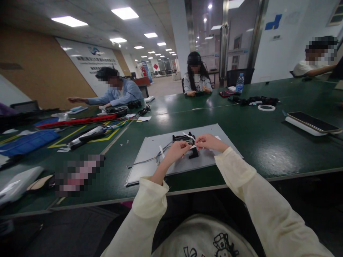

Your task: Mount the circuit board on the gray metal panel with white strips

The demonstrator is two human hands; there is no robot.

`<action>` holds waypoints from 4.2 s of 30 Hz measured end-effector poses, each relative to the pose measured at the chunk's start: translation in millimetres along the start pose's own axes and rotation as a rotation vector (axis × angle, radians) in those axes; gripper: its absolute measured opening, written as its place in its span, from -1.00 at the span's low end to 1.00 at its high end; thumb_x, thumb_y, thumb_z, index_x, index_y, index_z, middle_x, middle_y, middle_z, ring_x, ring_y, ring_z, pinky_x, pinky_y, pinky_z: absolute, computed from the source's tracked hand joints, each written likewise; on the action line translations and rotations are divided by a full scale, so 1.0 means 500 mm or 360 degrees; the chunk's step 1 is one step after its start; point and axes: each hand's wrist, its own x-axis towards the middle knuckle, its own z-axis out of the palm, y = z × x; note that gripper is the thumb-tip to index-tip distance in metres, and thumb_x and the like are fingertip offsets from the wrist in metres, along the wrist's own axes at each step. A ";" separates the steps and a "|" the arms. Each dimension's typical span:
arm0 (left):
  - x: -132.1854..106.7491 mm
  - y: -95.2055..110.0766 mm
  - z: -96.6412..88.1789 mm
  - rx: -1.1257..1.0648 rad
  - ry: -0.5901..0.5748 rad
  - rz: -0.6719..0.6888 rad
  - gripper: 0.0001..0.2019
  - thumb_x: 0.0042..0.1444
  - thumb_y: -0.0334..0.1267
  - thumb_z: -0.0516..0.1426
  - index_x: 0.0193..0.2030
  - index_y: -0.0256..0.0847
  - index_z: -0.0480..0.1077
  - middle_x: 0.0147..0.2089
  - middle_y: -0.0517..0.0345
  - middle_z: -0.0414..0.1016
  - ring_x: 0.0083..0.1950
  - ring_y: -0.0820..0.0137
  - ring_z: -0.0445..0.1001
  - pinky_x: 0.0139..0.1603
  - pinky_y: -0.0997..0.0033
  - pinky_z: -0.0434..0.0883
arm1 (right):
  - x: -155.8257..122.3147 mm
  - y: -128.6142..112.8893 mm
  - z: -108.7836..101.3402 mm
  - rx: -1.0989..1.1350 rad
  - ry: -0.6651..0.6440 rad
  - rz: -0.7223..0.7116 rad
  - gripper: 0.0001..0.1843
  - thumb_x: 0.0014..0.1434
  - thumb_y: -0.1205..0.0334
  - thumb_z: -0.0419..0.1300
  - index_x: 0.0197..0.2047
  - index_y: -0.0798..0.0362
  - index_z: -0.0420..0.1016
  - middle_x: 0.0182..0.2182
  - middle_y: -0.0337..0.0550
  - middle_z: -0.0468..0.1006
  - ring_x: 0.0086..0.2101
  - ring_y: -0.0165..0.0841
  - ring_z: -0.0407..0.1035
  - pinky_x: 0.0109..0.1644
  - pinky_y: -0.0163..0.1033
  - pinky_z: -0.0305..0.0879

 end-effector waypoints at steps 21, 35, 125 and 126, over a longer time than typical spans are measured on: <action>-0.024 0.021 0.037 0.0687 0.0203 -0.0118 -0.77 0.22 -0.23 0.01 -0.29 -0.25 0.46 -0.31 0.05 0.55 -0.27 0.35 0.49 -0.22 0.41 0.33 | -0.022 0.006 0.054 -0.0772 0.0570 -0.0242 -0.83 0.15 0.21 0.16 -0.40 0.09 0.51 -0.49 -0.22 0.55 -0.44 -0.42 0.39 -0.33 -0.36 0.14; -0.021 0.022 0.050 0.0934 0.0146 -0.0180 -0.78 0.23 -0.24 0.01 -0.19 -0.23 0.46 -0.15 -0.01 0.57 -0.10 0.28 0.52 -0.10 0.38 0.39 | -0.016 0.009 0.066 -0.1051 0.0538 -0.0173 -0.86 0.19 0.26 0.13 -0.35 0.08 0.48 -0.43 -0.17 0.57 -0.38 -0.37 0.45 -0.26 -0.35 0.16; -0.199 0.029 0.095 0.0925 0.0508 0.0063 -0.74 0.25 -0.33 0.00 0.07 -0.20 0.28 0.13 -0.01 0.36 0.21 0.24 0.29 0.25 0.12 0.24 | -0.017 0.059 0.058 -0.1476 0.0428 0.0343 -0.06 0.10 -0.47 -0.09 0.39 -0.11 -0.02 0.42 -0.09 -0.34 0.35 0.11 -0.43 0.25 0.38 -0.14; -0.200 0.030 0.095 0.0932 0.0505 0.0064 -0.74 0.25 -0.33 -0.01 0.07 -0.19 0.28 0.14 -0.01 0.36 0.22 0.24 0.29 0.25 0.12 0.24 | -0.017 0.061 0.057 -0.1465 0.0454 0.0370 -0.05 0.09 -0.48 -0.09 0.39 -0.12 -0.02 0.42 -0.09 -0.34 0.35 0.11 -0.44 0.24 0.39 -0.15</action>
